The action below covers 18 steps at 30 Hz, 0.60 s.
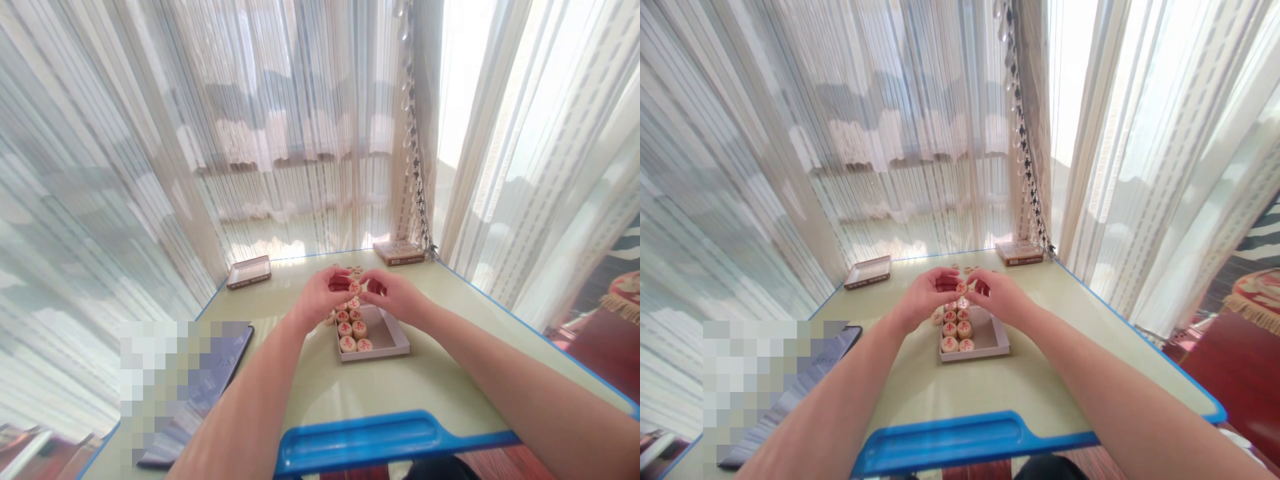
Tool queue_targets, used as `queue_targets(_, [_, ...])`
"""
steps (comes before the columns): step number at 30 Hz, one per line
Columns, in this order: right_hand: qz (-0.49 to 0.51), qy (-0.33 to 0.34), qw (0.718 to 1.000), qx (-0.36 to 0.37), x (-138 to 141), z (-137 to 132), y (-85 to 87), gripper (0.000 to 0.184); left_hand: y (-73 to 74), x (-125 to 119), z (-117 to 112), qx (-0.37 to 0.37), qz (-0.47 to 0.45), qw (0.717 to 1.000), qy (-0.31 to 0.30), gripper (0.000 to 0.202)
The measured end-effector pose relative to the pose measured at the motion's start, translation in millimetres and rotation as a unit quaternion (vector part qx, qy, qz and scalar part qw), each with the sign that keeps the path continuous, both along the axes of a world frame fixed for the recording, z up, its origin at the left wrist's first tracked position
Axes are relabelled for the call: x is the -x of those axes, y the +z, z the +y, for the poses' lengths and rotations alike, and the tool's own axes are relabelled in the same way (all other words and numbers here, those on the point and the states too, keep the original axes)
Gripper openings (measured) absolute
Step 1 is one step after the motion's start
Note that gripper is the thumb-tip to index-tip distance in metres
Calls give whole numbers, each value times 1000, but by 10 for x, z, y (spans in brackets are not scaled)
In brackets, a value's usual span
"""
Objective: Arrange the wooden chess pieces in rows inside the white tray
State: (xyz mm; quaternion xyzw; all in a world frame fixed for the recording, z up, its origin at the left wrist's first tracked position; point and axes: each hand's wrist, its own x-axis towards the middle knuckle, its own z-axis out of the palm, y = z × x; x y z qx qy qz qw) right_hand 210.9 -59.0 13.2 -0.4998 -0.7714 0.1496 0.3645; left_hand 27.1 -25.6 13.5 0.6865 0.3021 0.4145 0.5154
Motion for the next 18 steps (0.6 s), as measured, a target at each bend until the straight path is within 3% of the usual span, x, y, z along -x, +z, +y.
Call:
queue_targets(9, [-1, 4, 1000, -6, 7, -8, 2, 25, 51, -9, -30, 40, -24, 999, -7, 44])
queue_targets(18, [-17, 2, 1000, -7, -6, -14, 15, 25, 53, -17, -44, 30, -9, 999, -14, 40])
